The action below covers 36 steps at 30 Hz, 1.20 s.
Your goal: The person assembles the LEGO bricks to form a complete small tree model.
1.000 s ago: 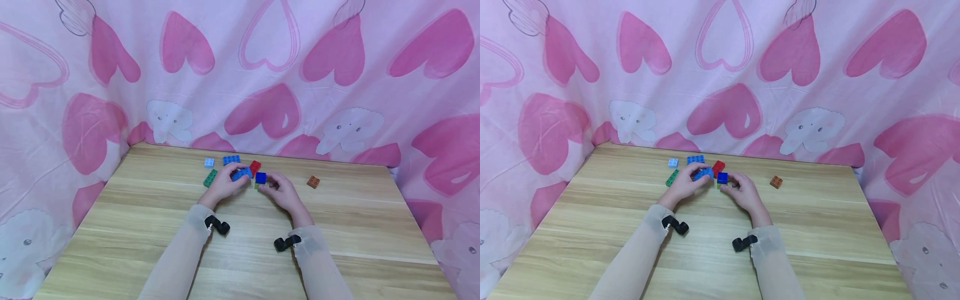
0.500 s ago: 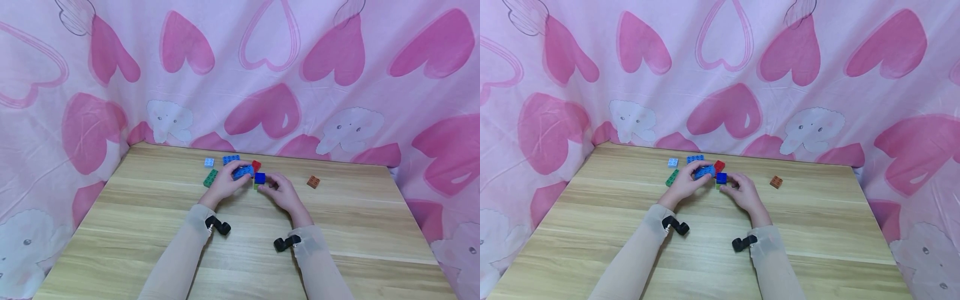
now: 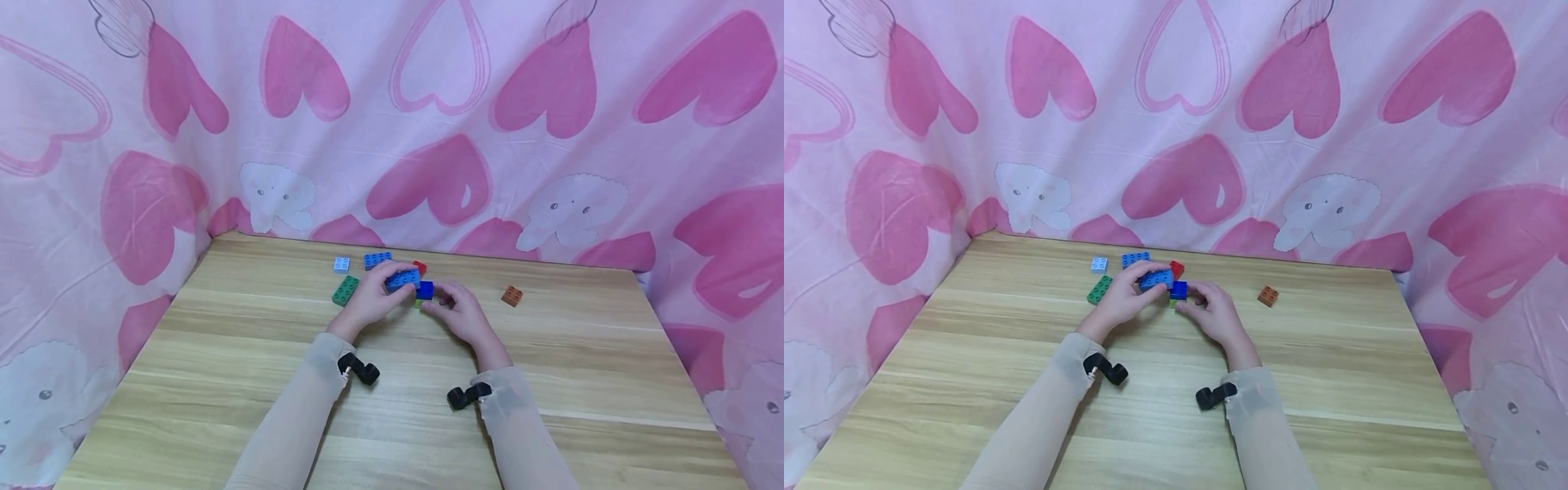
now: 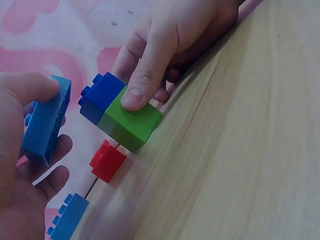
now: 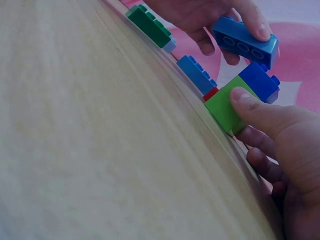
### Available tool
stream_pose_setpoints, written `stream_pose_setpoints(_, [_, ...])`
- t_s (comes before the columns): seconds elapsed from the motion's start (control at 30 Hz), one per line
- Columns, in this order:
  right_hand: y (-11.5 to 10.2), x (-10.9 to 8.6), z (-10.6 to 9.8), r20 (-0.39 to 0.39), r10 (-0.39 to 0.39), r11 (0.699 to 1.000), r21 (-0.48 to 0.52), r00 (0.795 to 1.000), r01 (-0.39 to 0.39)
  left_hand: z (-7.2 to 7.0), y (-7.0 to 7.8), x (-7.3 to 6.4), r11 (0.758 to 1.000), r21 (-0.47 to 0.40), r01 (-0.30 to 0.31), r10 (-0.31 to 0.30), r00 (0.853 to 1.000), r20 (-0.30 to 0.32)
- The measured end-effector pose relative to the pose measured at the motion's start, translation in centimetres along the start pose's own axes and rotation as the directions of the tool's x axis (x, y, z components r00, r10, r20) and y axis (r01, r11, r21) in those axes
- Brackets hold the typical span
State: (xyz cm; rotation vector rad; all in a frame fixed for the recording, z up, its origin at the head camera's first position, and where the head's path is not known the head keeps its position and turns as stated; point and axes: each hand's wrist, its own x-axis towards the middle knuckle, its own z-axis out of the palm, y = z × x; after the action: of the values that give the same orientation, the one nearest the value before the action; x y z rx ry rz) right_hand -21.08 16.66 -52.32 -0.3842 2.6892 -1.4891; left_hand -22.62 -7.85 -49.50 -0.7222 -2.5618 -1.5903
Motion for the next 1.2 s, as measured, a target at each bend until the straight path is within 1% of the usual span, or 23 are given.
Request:
stream_pose_setpoints(0.3, [-0.04, 0.05, -0.02, -0.003, -0.018, 1.0, 0.006, 1.0, 0.018, 0.28, 0.15, 0.22, 0.998, 0.042, -0.037, 0.036, 0.999, 0.013])
stream_pose_setpoints(0.57, [-0.06, 0.06, -0.05, -0.006, -0.019, 1.0, 0.001, 1.0, 0.019, 0.45, 0.44, 0.25, 0.997, 0.074, -0.021, 0.018, 0.999, 0.034])
stream_pose_setpoints(0.7, [-0.14, 0.08, -0.06, -0.006, -0.022, 1.0, 0.001, 1.0, 0.022, 0.49, 0.61, 0.28, 0.994, 0.102, -0.026, 0.022, 0.999, 0.046])
stream_pose_setpoints(1.2, [-0.15, -0.02, 0.0, 0.0, -0.031, 0.999, -0.007, 1.0, 0.031, 0.66, 0.74, 0.22, 0.989, 0.145, -0.034, 0.026, 0.998, 0.057])
